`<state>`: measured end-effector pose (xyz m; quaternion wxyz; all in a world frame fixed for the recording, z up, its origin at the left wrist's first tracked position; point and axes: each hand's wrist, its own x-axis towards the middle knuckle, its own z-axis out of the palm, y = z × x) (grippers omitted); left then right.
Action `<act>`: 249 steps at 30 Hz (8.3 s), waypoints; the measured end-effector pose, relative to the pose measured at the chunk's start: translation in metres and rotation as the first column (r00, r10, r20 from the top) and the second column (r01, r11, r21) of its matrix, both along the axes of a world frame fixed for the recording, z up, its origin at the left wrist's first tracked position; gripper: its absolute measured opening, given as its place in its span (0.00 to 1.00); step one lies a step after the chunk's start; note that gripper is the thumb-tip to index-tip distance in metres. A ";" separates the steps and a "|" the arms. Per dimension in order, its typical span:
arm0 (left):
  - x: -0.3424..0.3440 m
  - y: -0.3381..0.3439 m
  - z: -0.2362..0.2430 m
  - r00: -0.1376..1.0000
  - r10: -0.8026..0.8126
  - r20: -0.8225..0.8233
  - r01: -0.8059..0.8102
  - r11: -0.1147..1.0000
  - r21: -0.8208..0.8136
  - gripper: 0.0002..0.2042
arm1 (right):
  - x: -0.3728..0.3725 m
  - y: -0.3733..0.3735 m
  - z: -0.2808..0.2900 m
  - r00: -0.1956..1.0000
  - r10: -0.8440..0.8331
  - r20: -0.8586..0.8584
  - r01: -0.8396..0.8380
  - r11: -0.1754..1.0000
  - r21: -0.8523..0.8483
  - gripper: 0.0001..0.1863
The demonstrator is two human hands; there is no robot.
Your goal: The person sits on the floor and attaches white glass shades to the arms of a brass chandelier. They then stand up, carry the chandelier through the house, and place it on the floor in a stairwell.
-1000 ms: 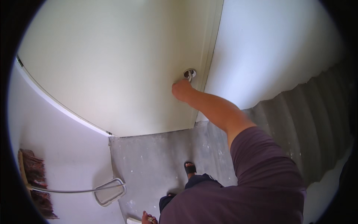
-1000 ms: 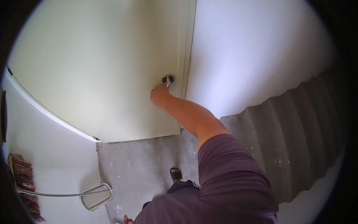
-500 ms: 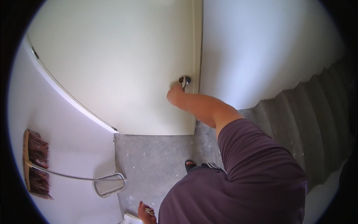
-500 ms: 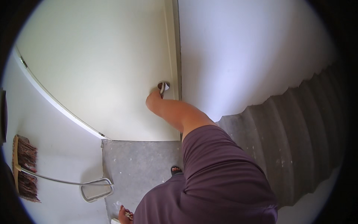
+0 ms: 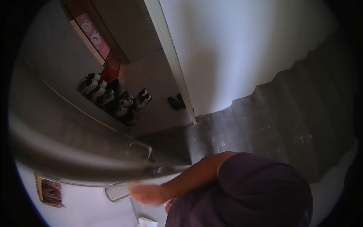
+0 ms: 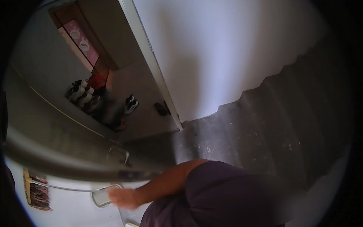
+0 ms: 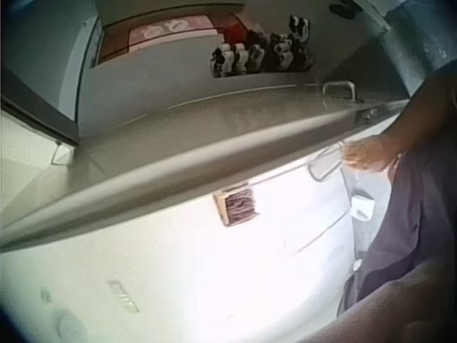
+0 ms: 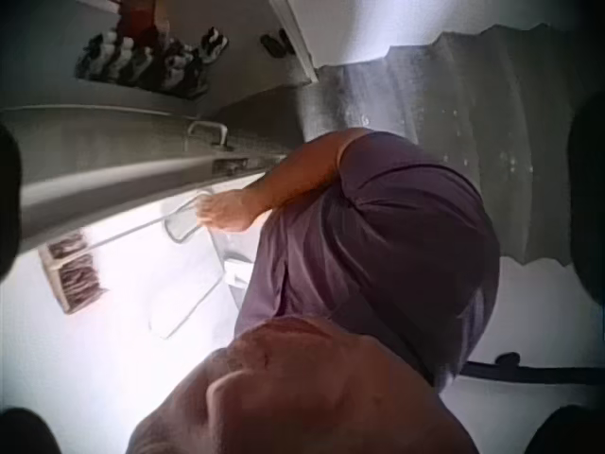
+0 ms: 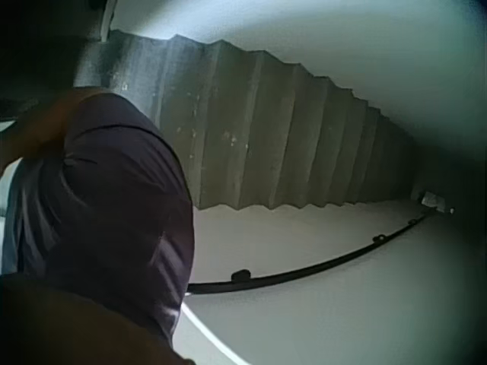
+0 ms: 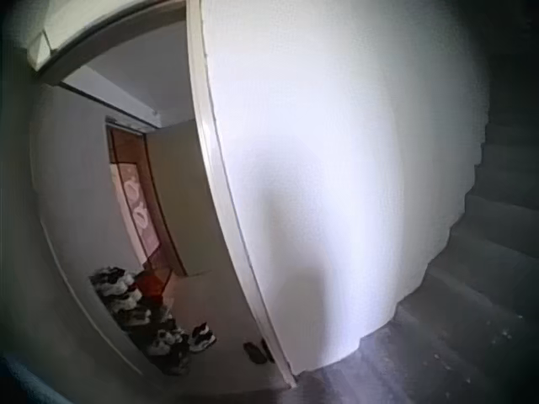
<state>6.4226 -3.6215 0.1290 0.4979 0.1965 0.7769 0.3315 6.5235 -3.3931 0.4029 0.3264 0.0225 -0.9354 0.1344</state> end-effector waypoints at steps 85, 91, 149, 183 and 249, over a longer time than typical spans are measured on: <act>-0.564 1.861 0.157 0.876 0.441 0.194 -0.468 0.874 0.129 0.21 | -0.207 1.902 -0.288 0.202 0.038 0.979 0.701 0.693 -0.171 0.25; -0.693 2.033 0.206 0.852 0.519 0.063 -0.510 0.798 0.321 0.19 | -0.176 2.004 -0.319 -0.130 -0.090 0.987 0.747 0.646 0.157 0.26; -1.733 2.592 0.086 0.083 0.539 0.838 -0.969 0.241 -0.059 0.25 | -1.751 2.773 -0.314 0.573 0.122 0.810 0.418 0.807 -0.418 0.27; -2.626 2.748 0.056 -0.266 0.648 0.713 -0.950 -0.302 -0.080 0.26 | -2.854 3.038 -0.331 0.502 0.032 0.864 0.383 0.888 -0.255 0.21; -4.676 3.398 0.099 0.374 0.270 0.888 -0.895 0.354 0.269 0.15 | -4.469 3.479 -0.424 0.380 -0.110 0.918 0.614 0.772 -0.161 0.24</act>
